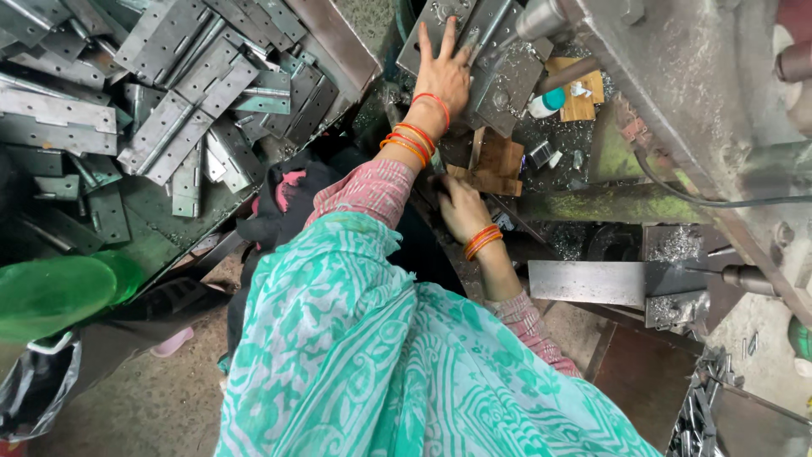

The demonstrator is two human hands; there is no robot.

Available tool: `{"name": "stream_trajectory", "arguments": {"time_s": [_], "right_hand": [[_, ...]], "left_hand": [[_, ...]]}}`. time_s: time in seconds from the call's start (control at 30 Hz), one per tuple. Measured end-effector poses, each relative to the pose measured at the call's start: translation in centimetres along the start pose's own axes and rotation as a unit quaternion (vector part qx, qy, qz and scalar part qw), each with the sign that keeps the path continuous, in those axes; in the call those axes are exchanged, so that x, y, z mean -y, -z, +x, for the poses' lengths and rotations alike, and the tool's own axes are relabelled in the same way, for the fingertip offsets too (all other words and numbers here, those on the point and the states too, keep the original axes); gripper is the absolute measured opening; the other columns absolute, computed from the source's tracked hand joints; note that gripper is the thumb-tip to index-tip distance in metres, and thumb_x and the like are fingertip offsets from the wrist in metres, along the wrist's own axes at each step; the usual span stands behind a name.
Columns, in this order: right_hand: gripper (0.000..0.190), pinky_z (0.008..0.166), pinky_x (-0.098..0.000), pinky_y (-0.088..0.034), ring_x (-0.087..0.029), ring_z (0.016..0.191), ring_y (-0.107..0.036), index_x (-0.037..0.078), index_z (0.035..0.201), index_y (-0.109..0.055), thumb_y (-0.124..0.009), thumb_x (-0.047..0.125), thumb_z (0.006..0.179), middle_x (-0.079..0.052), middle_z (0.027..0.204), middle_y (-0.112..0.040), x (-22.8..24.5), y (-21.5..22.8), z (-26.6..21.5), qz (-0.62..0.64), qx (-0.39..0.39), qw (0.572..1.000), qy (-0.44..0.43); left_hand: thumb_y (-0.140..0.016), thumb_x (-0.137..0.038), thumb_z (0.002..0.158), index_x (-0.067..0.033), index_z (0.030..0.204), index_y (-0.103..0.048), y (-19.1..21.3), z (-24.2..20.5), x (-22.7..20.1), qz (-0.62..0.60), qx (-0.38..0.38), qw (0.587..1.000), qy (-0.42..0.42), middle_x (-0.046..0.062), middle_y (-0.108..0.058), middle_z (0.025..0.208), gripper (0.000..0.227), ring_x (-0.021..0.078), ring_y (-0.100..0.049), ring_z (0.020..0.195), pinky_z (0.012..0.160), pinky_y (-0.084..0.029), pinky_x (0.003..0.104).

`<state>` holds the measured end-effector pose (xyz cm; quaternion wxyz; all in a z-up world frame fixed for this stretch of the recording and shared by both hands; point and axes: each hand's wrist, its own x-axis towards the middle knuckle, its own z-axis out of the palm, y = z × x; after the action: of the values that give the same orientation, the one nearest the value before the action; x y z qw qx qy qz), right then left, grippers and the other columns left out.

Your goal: The person repeatedly picks up metal plates from a pile, places them into a press machine, and operates the lever to process them. The person then removes the processed plates and returns them to the pile.

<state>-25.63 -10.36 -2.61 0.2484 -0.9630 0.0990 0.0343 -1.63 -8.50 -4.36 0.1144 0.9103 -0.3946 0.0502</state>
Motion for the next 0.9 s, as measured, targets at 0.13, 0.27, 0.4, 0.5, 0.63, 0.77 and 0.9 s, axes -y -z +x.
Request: {"name": "stream_trajectory", "arguments": {"time_s": [0.13,0.27,0.4,0.5,0.63,0.77,0.9], "right_hand": [[0.030,0.088,-0.0544,-0.052,-0.049,0.103,-0.064,0.012,0.124,-0.065,-0.058,0.018,0.096,-0.024,0.121,-0.062,0.8,-3.3,-1.2,-0.042,-0.004,0.997,-0.063],[0.026,0.079,-0.0578,-0.053,-0.050,0.098,-0.064,0.024,0.121,-0.065,-0.058,0.021,0.096,-0.021,0.131,-0.058,0.3,-8.1,-2.7,-0.025,-0.036,0.994,-0.096],[0.023,0.079,-0.0573,-0.054,-0.048,0.099,-0.065,0.022,0.122,-0.061,-0.056,0.022,0.099,-0.020,0.129,-0.058,-1.0,-9.9,-3.2,-0.027,-0.042,0.995,-0.082],[0.026,0.083,-0.0562,-0.054,-0.049,0.098,-0.064,0.025,0.123,-0.064,-0.057,0.024,0.098,-0.023,0.131,-0.056,-0.8,-8.9,-2.5,-0.046,-0.013,0.991,-0.121],[0.032,0.089,-0.0549,-0.052,-0.048,0.104,-0.064,0.023,0.129,-0.064,-0.057,0.023,0.098,-0.025,0.116,-0.061,0.3,-4.8,-0.6,-0.056,0.048,0.992,-0.101],[0.034,0.095,-0.0522,-0.052,-0.047,0.107,-0.065,0.016,0.126,-0.068,-0.055,0.016,0.094,-0.027,0.111,-0.067,0.8,-0.4,0.5,-0.031,0.064,0.996,-0.062],[0.033,0.093,-0.0523,-0.052,-0.046,0.106,-0.066,0.012,0.122,-0.070,-0.057,0.015,0.092,-0.028,0.111,-0.070,2.3,1.0,1.5,-0.020,0.047,0.998,-0.046]], "left_hand": [[-0.040,-0.031,0.104,-0.0125,0.153,-0.048,-1.0,1.1,0.0,-0.005,-0.046,0.999,0.004,-0.002,-0.040,0.161,0.053,0.0380,-0.003,0.155,0.114,0.000,0.080],[-0.039,-0.033,0.109,-0.0123,0.149,-0.056,-1.4,1.5,0.3,-0.012,-0.004,1.000,-0.003,-0.001,-0.042,0.162,0.048,0.0373,-0.002,0.157,0.116,0.001,0.079],[-0.041,-0.033,0.109,-0.0121,0.146,-0.061,-1.7,1.3,0.6,-0.023,-0.040,0.999,-0.011,-0.001,-0.043,0.162,0.047,0.0366,-0.006,0.156,0.116,0.001,0.080],[-0.043,-0.031,0.105,-0.0127,0.143,-0.062,-1.3,1.5,0.7,0.003,-0.012,1.000,-0.016,0.000,-0.043,0.160,0.046,0.0370,-0.005,0.157,0.113,0.000,0.079],[-0.047,-0.033,0.099,-0.0143,0.147,-0.058,-0.2,1.3,1.5,-0.009,-0.077,0.997,-0.012,0.001,-0.048,0.152,0.053,0.0363,-0.010,0.153,0.114,-0.002,0.079],[-0.052,-0.035,0.098,-0.0115,0.134,-0.067,1.7,-1.0,0.7,0.013,-0.039,0.999,-0.033,0.003,-0.052,0.150,0.046,0.0371,-0.017,0.152,0.113,-0.004,0.078],[-0.058,-0.030,0.097,-0.0125,0.125,-0.074,5.0,-4.8,1.0,0.024,0.050,0.997,-0.055,0.006,-0.064,0.137,0.037,0.0380,-0.028,0.150,0.115,-0.007,0.078]]}}
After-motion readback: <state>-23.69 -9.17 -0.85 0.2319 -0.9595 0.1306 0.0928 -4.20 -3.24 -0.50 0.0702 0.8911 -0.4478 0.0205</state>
